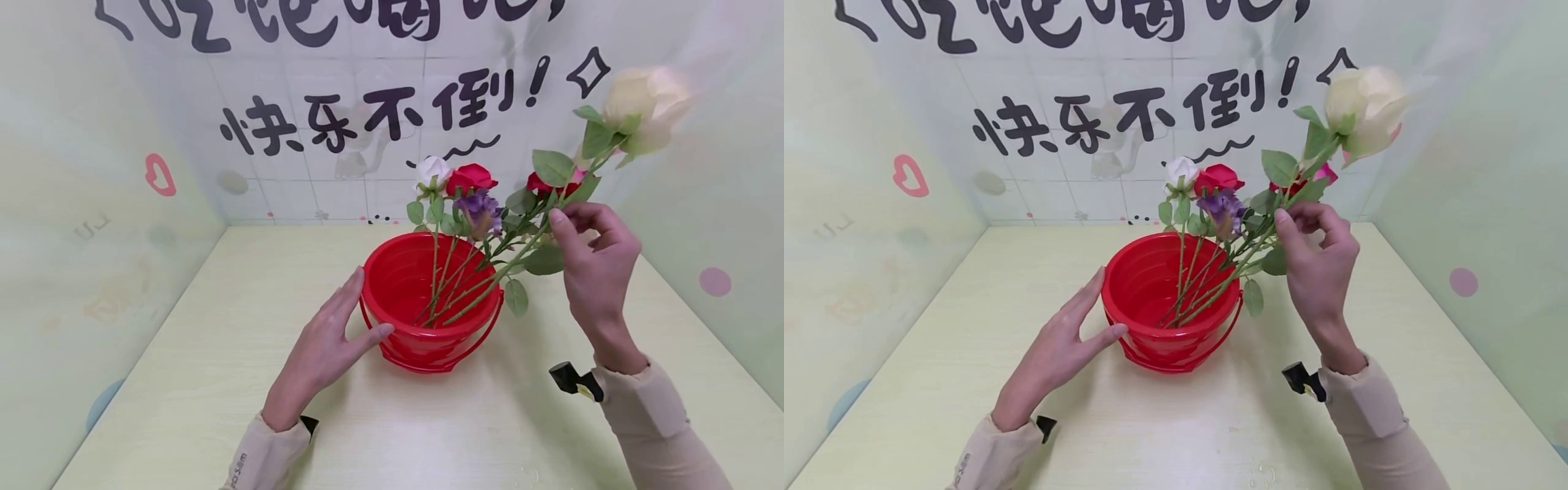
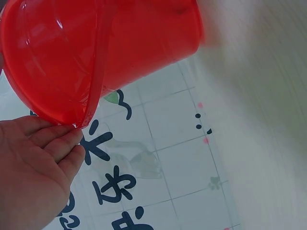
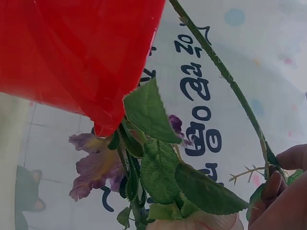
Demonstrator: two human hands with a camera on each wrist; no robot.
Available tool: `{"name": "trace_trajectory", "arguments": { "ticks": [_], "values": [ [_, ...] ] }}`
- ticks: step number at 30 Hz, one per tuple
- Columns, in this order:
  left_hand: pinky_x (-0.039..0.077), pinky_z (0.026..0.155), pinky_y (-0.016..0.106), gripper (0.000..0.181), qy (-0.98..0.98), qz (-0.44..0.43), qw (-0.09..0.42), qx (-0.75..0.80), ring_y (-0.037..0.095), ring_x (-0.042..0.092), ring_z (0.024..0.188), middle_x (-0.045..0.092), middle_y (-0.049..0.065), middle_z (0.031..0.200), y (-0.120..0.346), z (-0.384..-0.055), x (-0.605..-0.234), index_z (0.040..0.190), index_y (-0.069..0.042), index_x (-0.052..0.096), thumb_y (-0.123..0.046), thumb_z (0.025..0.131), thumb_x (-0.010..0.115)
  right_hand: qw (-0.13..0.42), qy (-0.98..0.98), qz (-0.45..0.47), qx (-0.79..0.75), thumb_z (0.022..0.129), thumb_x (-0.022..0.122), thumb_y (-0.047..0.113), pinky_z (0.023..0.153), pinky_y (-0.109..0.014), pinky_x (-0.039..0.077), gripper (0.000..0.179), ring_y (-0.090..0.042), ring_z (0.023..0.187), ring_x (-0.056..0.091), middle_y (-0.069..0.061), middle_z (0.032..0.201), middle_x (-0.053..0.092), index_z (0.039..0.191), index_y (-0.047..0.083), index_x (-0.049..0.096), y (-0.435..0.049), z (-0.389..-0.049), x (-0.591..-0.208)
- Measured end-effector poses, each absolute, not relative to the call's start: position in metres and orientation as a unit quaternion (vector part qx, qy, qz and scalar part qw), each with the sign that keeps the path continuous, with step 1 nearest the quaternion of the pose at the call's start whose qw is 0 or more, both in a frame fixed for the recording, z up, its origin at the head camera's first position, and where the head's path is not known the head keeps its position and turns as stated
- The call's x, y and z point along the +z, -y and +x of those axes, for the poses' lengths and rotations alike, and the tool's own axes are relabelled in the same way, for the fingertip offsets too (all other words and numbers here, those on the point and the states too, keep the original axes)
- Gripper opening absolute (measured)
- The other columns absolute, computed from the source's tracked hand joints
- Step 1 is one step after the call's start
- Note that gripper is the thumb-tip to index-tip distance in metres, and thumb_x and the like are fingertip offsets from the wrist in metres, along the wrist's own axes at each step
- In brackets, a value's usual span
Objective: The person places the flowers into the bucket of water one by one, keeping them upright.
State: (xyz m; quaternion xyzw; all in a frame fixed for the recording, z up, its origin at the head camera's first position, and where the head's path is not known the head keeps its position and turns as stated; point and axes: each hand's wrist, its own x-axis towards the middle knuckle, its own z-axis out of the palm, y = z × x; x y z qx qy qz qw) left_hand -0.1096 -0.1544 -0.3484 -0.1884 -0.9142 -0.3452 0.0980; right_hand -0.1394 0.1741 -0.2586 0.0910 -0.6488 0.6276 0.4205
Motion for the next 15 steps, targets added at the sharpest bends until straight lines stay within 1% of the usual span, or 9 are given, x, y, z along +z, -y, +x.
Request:
{"name": "trace_trajectory", "arguments": {
  "ticks": [2,3,5,9,10,11,15],
  "values": [
    [0.049,0.103,0.057,0.094,0.914,-0.190,0.099,-0.345,0.024,0.028,0.153,0.022,-0.006,0.170,0.154,-0.110,-0.348,0.167,-0.023,0.021,-0.066,0.094,0.064,0.428,0.668,0.090,0.602,0.091,0.071,-0.003,0.075,-0.022,0.038,0.010,-0.014,0.081,0.052,0.007,0.076,0.061,0.090,-0.013,0.071,-0.172,-0.138,-0.262],
    [0.049,0.103,0.058,0.094,0.914,-0.191,0.100,-0.344,0.024,0.028,0.153,0.022,-0.006,0.170,0.154,-0.110,-0.348,0.167,-0.023,0.021,-0.066,0.094,0.064,0.431,0.674,0.092,0.592,0.091,0.071,-0.003,0.083,-0.024,0.037,0.013,-0.014,0.083,0.052,0.008,0.076,0.061,0.091,-0.015,0.069,-0.171,-0.138,-0.263],
    [0.048,0.104,0.058,0.094,0.913,-0.193,0.102,-0.344,0.024,0.028,0.153,0.023,-0.005,0.170,0.154,-0.110,-0.349,0.167,-0.022,0.021,-0.065,0.094,0.064,0.435,0.685,0.096,0.577,0.091,0.071,-0.002,0.089,-0.025,0.032,0.016,-0.013,0.083,0.051,0.010,0.077,0.060,0.093,-0.018,0.068,-0.170,-0.137,-0.265],
    [0.048,0.104,0.058,0.094,0.913,-0.195,0.104,-0.344,0.025,0.028,0.153,0.023,-0.005,0.170,0.155,-0.110,-0.349,0.167,-0.022,0.022,-0.064,0.095,0.064,0.435,0.697,0.100,0.562,0.091,0.071,-0.003,0.089,-0.024,0.029,0.014,-0.011,0.082,0.049,0.012,0.078,0.059,0.094,-0.016,0.069,-0.168,-0.136,-0.273],
    [0.049,0.103,0.058,0.093,0.912,-0.196,0.105,-0.344,0.025,0.028,0.153,0.023,-0.004,0.170,0.155,-0.110,-0.349,0.167,-0.021,0.022,-0.063,0.095,0.065,0.436,0.699,0.101,0.559,0.091,0.071,-0.003,0.086,-0.024,0.028,0.013,-0.011,0.082,0.049,0.012,0.078,0.058,0.094,-0.016,0.069,-0.167,-0.136,-0.275],
    [0.049,0.103,0.057,0.093,0.912,-0.196,0.105,-0.344,0.025,0.028,0.153,0.023,-0.004,0.170,0.155,-0.110,-0.349,0.167,-0.021,0.022,-0.063,0.095,0.065,0.436,0.700,0.102,0.556,0.090,0.071,-0.003,0.086,-0.024,0.028,0.013,-0.010,0.082,0.049,0.012,0.078,0.058,0.093,-0.015,0.069,-0.166,-0.136,-0.278],
    [0.050,0.102,0.057,0.093,0.912,-0.197,0.106,-0.344,0.025,0.028,0.153,0.023,-0.004,0.170,0.154,-0.110,-0.349,0.167,-0.021,0.022,-0.062,0.095,0.065,0.440,0.701,0.107,0.551,0.089,0.072,-0.005,0.086,-0.024,0.028,0.011,-0.011,0.086,0.048,0.012,0.078,0.057,0.091,-0.014,0.069,-0.161,-0.135,-0.286]
  ]
}}
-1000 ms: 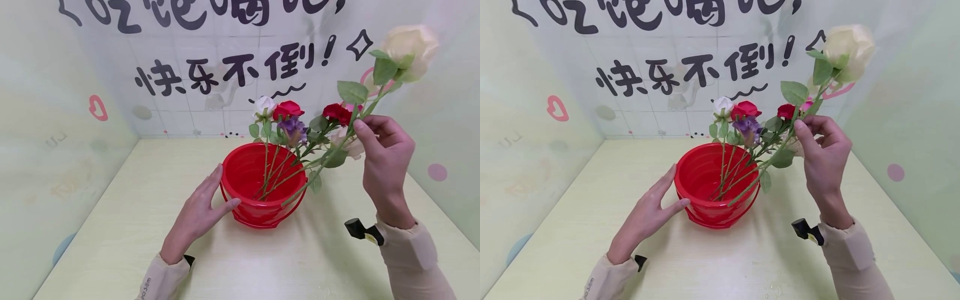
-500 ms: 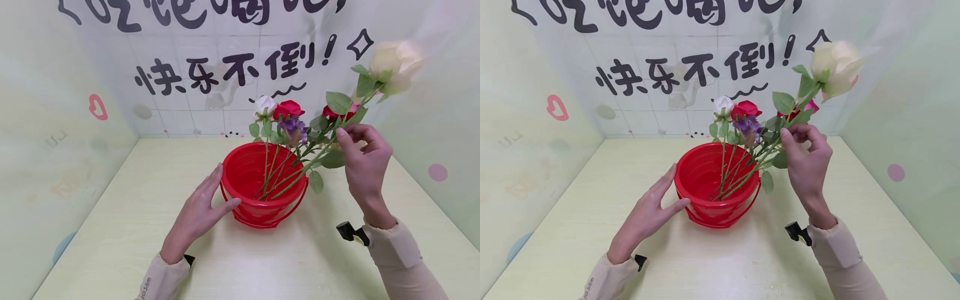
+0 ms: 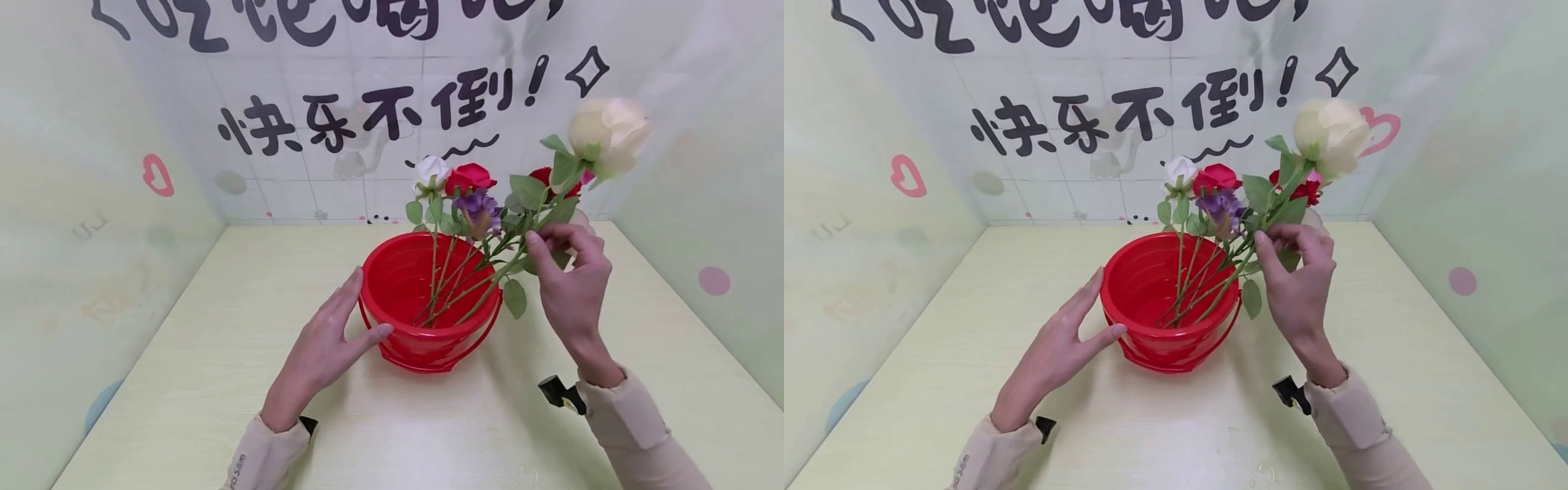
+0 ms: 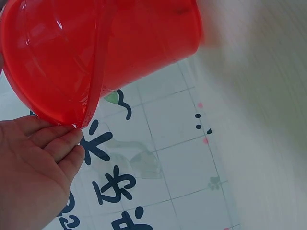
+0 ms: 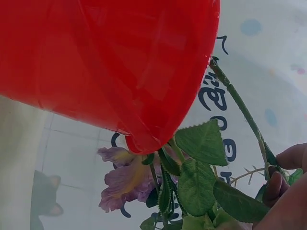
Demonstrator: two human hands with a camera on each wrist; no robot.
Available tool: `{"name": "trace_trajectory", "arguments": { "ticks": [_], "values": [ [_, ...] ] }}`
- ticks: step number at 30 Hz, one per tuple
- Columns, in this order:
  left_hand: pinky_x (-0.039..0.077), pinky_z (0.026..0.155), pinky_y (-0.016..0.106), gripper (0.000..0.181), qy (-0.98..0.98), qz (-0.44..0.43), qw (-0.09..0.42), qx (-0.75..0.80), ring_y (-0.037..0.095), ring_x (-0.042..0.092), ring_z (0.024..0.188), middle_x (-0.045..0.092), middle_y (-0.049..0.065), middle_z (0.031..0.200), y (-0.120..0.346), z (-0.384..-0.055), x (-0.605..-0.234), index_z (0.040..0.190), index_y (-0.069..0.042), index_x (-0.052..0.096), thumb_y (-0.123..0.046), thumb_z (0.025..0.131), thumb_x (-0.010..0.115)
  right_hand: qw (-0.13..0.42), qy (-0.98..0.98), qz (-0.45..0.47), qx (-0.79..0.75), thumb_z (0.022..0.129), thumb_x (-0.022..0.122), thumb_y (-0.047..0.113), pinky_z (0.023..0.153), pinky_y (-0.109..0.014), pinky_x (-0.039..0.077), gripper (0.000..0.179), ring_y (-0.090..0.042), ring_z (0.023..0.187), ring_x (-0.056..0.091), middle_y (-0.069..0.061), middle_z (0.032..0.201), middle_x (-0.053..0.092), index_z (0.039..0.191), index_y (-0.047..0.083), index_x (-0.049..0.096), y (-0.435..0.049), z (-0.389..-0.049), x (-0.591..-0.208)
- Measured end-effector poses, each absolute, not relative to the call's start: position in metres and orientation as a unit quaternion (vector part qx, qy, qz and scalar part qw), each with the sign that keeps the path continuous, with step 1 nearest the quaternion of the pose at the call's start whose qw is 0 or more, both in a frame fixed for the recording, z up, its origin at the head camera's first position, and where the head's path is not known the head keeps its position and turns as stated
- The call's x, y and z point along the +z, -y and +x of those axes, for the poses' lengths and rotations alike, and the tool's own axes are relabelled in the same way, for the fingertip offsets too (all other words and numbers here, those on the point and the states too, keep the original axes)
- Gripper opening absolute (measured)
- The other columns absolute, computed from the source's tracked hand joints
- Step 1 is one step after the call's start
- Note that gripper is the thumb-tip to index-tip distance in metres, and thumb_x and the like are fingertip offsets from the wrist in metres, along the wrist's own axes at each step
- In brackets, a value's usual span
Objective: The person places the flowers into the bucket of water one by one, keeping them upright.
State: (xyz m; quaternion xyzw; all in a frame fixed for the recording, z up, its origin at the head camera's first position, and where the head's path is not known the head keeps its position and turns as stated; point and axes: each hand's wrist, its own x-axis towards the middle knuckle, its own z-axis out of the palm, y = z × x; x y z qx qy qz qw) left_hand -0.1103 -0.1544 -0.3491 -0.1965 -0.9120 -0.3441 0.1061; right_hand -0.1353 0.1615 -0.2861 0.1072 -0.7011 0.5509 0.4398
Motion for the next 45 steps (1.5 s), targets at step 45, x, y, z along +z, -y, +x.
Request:
{"name": "trace_trajectory", "arguments": {
  "ticks": [45],
  "values": [
    [0.046,0.106,0.057,0.094,0.910,-0.199,0.104,-0.348,0.024,0.027,0.154,0.023,-0.003,0.170,0.155,-0.110,-0.349,0.167,-0.022,0.021,-0.064,0.095,0.064,0.423,0.789,0.082,0.438,0.087,0.084,0.011,0.091,-0.048,0.012,0.016,-0.011,0.111,0.025,-0.022,0.104,0.050,0.090,-0.003,0.076,-0.152,-0.132,-0.331]
  ]
}}
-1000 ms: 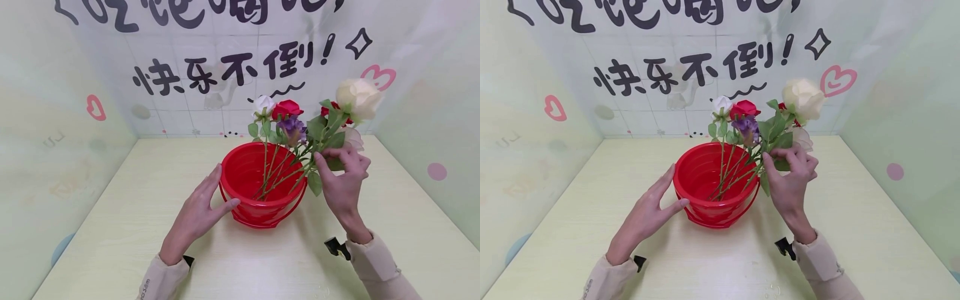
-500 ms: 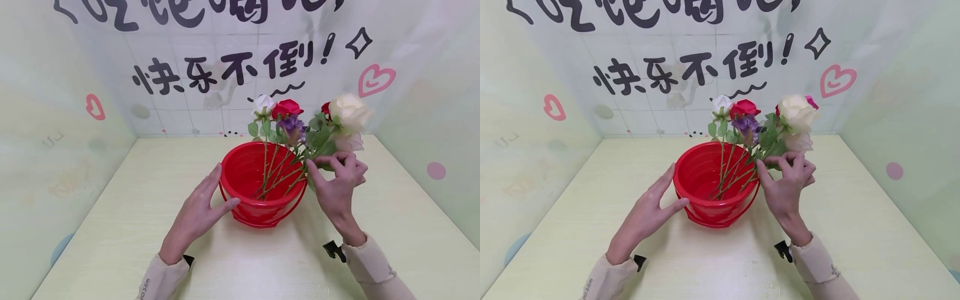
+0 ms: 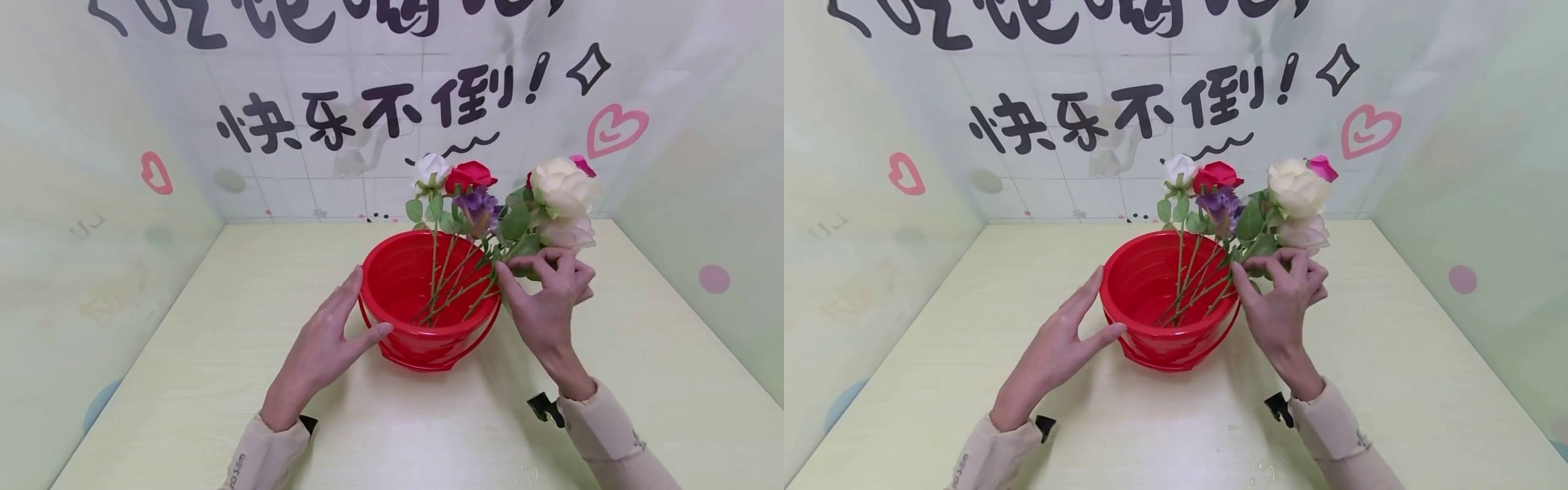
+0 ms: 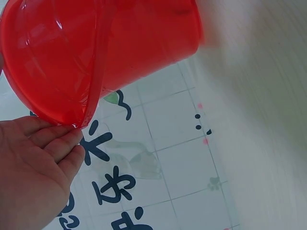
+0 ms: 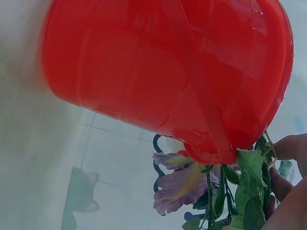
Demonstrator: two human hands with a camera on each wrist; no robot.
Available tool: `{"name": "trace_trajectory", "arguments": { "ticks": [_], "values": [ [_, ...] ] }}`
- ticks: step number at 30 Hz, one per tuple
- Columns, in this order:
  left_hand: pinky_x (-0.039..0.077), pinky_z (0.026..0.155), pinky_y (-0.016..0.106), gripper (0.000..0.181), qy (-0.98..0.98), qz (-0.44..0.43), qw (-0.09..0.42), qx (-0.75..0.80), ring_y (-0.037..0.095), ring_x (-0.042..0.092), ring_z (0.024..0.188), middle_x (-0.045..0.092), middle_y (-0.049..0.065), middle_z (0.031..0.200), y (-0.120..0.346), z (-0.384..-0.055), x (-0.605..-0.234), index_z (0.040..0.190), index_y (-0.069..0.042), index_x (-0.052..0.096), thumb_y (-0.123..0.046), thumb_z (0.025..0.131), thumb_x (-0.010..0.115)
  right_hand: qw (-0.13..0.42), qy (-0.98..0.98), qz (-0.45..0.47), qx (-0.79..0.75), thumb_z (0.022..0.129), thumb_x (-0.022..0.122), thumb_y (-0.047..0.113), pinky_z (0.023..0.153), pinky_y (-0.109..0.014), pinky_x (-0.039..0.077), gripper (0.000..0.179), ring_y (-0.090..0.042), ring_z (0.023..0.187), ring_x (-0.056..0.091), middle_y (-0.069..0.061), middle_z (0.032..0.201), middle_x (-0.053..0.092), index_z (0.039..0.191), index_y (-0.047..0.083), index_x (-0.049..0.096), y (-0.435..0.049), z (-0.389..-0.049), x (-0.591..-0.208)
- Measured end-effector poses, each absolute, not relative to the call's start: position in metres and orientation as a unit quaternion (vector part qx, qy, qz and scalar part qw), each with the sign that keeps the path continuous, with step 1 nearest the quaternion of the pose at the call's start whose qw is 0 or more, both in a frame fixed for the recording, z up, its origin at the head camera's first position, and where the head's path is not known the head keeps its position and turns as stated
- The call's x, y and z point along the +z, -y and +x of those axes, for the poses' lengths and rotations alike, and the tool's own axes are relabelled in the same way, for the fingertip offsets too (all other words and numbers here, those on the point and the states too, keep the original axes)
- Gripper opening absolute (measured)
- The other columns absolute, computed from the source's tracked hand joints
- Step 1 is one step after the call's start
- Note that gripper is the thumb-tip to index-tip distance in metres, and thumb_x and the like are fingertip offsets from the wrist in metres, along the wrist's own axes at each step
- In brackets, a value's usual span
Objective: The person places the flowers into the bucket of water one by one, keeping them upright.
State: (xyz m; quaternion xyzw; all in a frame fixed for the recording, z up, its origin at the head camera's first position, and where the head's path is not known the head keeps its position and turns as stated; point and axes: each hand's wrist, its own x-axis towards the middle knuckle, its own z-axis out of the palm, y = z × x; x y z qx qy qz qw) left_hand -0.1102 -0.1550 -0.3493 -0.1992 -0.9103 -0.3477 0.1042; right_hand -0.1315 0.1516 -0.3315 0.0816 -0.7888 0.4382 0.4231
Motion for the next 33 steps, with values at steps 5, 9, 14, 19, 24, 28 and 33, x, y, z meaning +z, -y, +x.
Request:
{"name": "trace_trajectory", "arguments": {
  "ticks": [5,9,14,19,24,28,33],
  "values": [
    [0.046,0.106,0.058,0.094,0.910,-0.200,0.105,-0.348,0.024,0.027,0.154,0.024,0.000,0.170,0.1548,-0.1100,-0.3487,0.167,-0.021,0.021,-0.063,0.095,0.064,0.415,0.796,0.078,0.434,0.088,0.084,0.013,0.091,-0.049,0.012,0.016,-0.022,0.113,0.029,-0.022,0.105,0.050,0.089,-0.002,0.076,-0.1510,-0.1328,-0.3320],
    [0.046,0.106,0.058,0.093,0.909,-0.201,0.105,-0.349,0.024,0.027,0.154,0.023,-0.002,0.170,0.1548,-0.1099,-0.3488,0.167,-0.021,0.021,-0.063,0.095,0.064,0.408,0.803,0.077,0.428,0.088,0.083,0.013,0.091,-0.051,0.011,0.017,-0.033,0.113,0.030,-0.022,0.106,0.050,0.088,-0.002,0.075,-0.1511,-0.1339,-0.3320],
    [0.045,0.107,0.058,0.093,0.911,-0.199,0.105,-0.345,0.024,0.026,0.154,0.022,-0.006,0.170,0.1548,-0.1103,-0.3492,0.167,-0.021,0.022,-0.063,0.095,0.064,0.401,0.808,0.077,0.425,0.088,0.083,0.014,0.090,-0.051,0.011,0.018,-0.039,0.113,0.029,-0.022,0.105,0.050,0.086,-0.001,0.074,-0.1509,-0.1351,-0.3310],
    [0.045,0.107,0.058,0.093,0.912,-0.198,0.105,-0.343,0.025,0.027,0.154,0.023,-0.003,0.170,0.1547,-0.1104,-0.3493,0.167,-0.020,0.022,-0.063,0.095,0.064,0.397,0.811,0.080,0.422,0.088,0.083,0.015,0.089,-0.051,0.012,0.018,-0.040,0.114,0.029,-0.022,0.106,0.051,0.086,0.000,0.074,-0.1514,-0.1355,-0.3307],
    [0.046,0.106,0.059,0.093,0.911,-0.201,0.110,-0.343,0.028,0.029,0.153,0.024,0.000,0.170,0.1547,-0.1105,-0.3494,0.166,-0.019,0.023,-0.062,0.096,0.065,0.396,0.813,0.084,0.418,0.089,0.083,0.016,0.087,-0.052,0.012,0.017,-0.040,0.114,0.030,-0.021,0.106,0.051,0.087,0.002,0.074,-0.1515,-0.1350,-0.3302],
    [0.046,0.106,0.058,0.093,0.912,-0.200,0.109,-0.342,0.028,0.029,0.153,0.023,-0.002,0.170,0.1547,-0.1103,-0.3492,0.166,-0.019,0.023,-0.062,0.096,0.064,0.397,0.815,0.085,0.413,0.089,0.082,0.017,0.087,-0.052,0.012,0.017,-0.041,0.115,0.029,-0.022,0.107,0.051,0.088,0.003,0.073,-0.1516,-0.1347,-0.3299],
    [0.046,0.106,0.058,0.093,0.913,-0.197,0.106,-0.340,0.025,0.027,0.154,0.022,-0.004,0.170,0.1545,-0.1101,-0.3489,0.167,-0.020,0.022,-0.063,0.095,0.064,0.396,0.818,0.088,0.407,0.089,0.082,0.015,0.087,-0.053,0.013,0.016,-0.041,0.116,0.030,-0.022,0.109,0.051,0.089,0.003,0.072,-0.1521,-0.1335,-0.3305]
  ]
}}
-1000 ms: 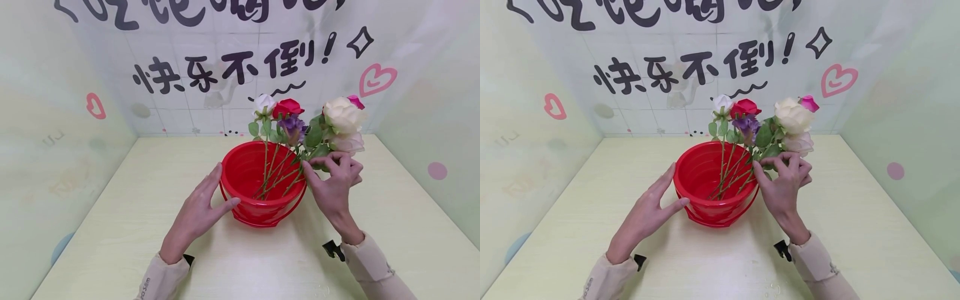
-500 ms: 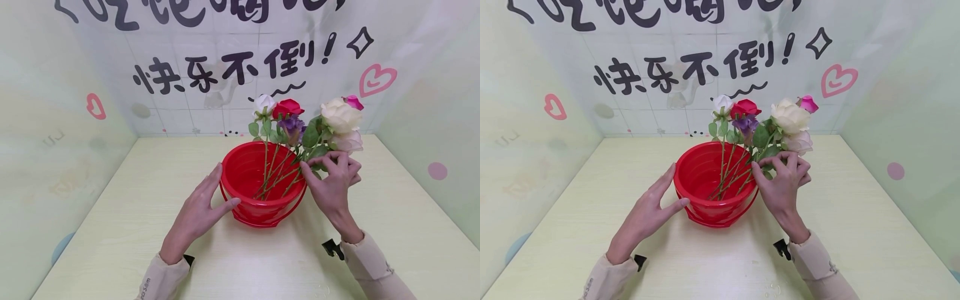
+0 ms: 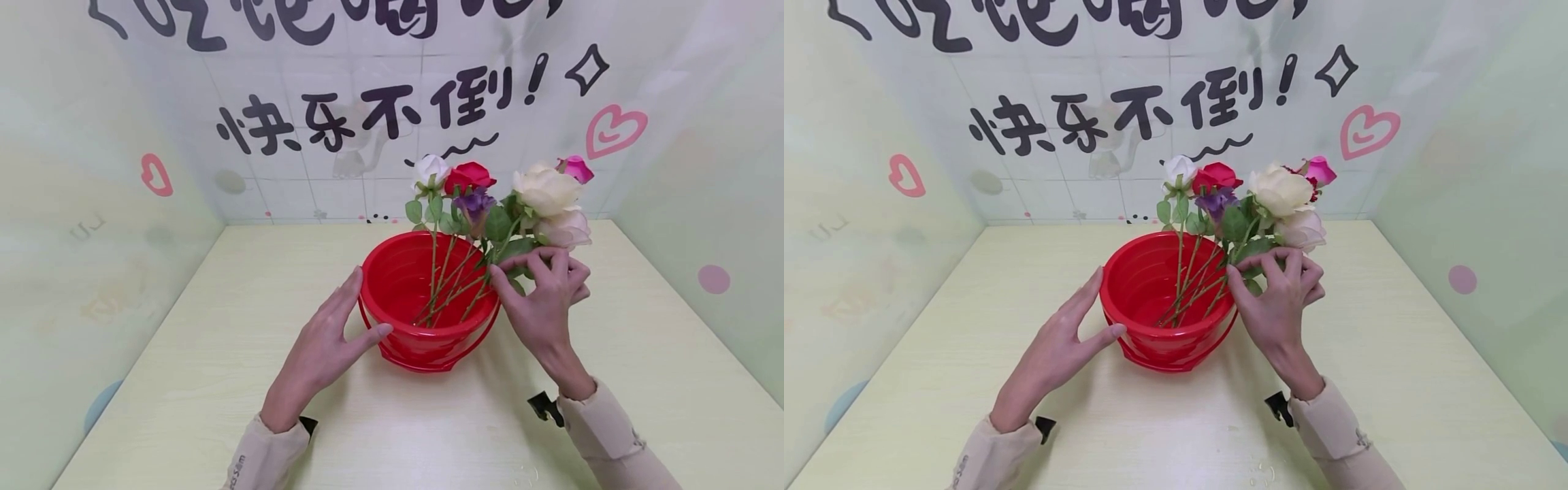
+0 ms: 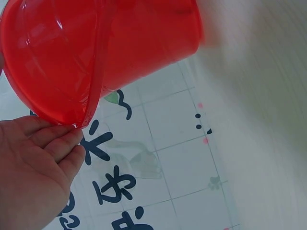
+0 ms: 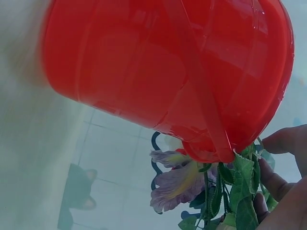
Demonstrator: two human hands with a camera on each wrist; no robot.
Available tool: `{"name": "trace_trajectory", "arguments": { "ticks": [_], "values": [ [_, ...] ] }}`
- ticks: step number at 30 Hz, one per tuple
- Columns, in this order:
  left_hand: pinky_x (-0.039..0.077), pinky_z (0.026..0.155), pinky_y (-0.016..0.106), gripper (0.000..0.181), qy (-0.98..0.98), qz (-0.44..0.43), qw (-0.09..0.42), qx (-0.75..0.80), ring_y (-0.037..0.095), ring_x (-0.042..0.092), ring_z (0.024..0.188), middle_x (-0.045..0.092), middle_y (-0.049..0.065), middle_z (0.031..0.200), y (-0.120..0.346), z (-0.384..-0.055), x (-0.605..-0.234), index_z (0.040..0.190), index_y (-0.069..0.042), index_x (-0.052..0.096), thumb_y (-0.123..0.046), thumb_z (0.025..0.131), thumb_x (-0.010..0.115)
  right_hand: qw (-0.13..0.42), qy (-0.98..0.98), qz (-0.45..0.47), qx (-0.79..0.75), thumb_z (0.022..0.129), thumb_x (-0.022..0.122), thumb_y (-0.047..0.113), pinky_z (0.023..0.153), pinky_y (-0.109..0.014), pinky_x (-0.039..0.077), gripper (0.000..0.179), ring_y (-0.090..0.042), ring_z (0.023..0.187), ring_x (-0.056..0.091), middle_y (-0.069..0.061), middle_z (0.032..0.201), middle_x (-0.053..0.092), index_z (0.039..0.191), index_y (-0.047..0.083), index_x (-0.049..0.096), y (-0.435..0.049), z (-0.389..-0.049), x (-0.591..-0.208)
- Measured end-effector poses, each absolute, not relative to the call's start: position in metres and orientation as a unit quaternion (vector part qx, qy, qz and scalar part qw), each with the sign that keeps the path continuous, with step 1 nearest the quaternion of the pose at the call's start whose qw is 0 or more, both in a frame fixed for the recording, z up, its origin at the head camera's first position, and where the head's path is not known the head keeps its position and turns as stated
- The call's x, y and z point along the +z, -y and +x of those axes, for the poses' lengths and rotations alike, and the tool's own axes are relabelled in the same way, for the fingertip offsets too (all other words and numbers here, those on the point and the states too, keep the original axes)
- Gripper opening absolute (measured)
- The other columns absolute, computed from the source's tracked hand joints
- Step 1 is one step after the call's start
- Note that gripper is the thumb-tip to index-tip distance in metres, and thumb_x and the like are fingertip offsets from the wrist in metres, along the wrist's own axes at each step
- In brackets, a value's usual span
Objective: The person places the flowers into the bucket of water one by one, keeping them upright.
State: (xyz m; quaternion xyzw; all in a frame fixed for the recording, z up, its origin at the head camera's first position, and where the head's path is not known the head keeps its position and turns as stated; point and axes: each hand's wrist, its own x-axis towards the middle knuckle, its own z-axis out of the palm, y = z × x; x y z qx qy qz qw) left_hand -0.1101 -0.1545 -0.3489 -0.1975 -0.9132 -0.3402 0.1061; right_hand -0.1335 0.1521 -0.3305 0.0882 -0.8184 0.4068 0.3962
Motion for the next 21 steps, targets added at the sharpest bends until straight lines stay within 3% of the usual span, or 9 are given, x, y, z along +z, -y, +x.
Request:
{"name": "trace_trajectory", "arguments": {
  "ticks": [21],
  "values": [
    [0.046,0.107,0.059,0.093,0.914,-0.196,0.102,-0.340,0.026,0.027,0.154,0.021,-0.005,0.170,0.1548,-0.1098,-0.3483,0.167,-0.021,0.022,-0.064,0.095,0.063,0.412,0.812,0.111,0.399,0.087,0.081,0.011,0.091,-0.053,0.010,0.014,-0.040,0.127,0.029,-0.024,0.115,0.053,0.092,0.001,0.073,-0.1531,-0.1291,-0.3306]
  ]
}}
